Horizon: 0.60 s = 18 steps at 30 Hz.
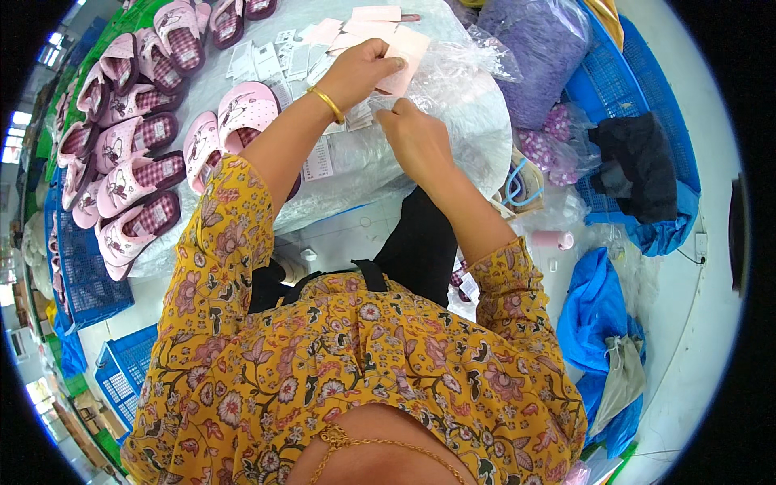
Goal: The person sits at a table and repeatedly picks up small white price tags, peels off backing, and sticks them onto the insoles of pink slippers. They handle the slippers one at a time, placing tagged pairs back into a green crate.
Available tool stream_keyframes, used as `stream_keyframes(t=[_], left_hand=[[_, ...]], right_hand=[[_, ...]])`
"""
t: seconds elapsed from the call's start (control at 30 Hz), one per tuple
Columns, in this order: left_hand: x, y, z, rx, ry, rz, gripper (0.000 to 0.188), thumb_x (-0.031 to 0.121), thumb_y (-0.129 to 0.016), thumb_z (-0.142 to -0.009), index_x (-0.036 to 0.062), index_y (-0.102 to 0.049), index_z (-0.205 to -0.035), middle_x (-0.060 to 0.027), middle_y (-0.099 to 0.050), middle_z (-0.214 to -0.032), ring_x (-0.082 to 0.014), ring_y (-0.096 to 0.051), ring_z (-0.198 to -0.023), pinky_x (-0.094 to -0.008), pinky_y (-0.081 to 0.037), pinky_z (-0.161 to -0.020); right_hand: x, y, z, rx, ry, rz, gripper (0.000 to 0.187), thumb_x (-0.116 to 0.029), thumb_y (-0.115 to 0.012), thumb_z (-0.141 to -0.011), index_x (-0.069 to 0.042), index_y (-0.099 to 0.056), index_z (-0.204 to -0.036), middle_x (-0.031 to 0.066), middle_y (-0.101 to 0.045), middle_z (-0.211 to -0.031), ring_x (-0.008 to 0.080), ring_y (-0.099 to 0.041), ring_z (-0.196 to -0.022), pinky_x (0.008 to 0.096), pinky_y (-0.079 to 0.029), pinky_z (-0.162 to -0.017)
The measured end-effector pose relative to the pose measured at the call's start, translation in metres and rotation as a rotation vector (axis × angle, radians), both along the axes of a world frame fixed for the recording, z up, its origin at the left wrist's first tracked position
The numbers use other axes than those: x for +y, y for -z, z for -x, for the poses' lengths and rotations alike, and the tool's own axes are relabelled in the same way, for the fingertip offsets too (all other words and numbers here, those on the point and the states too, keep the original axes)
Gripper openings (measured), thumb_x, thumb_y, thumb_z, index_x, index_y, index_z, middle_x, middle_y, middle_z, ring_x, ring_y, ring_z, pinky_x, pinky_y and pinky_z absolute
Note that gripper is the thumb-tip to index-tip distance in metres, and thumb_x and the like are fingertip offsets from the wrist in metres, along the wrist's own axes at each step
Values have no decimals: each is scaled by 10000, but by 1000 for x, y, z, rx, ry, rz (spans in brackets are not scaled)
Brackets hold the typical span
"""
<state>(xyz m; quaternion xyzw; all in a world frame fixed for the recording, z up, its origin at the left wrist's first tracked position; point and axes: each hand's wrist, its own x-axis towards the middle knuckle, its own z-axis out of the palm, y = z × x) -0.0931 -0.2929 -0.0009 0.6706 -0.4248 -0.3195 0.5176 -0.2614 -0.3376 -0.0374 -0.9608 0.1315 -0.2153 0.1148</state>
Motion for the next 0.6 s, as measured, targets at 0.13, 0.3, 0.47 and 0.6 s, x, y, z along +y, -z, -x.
stream_keyframes(t=[0.13,0.3,0.47,0.6], left_hand=[[-19,2,9,237,175,5,185,157,-588,-971,13,-575,-1086,-92,-671,-1030,-158,-681,-913,-275,-539,-819],[-27,6,28,610,319,-132,257,140,-536,-997,-27,-530,-1193,-168,-670,-1104,-214,-687,-985,-334,-547,-888],[-39,32,29,423,288,-198,278,135,-541,-992,-21,-524,-1222,-145,-675,-1124,-202,-671,-1021,-322,-498,-961],[-40,39,32,344,243,-174,238,164,-573,-975,3,-556,-1150,-124,-672,-1090,-172,-665,-954,-318,-524,-881]], right_hand=[[-11,8,-6,2,-81,27,97,-93,-574,-839,-84,-636,-914,118,-582,-867,313,-661,-761,430,-530,-603],[-4,14,4,-238,-269,45,120,-99,-592,-839,-91,-618,-956,101,-609,-927,303,-658,-827,403,-545,-672],[20,20,17,-408,-431,-106,152,-69,-629,-802,-66,-603,-951,89,-626,-963,293,-645,-835,393,-537,-706],[47,8,24,-482,-466,-231,137,-88,-618,-822,-53,-591,-953,89,-622,-939,300,-637,-828,392,-529,-709]])
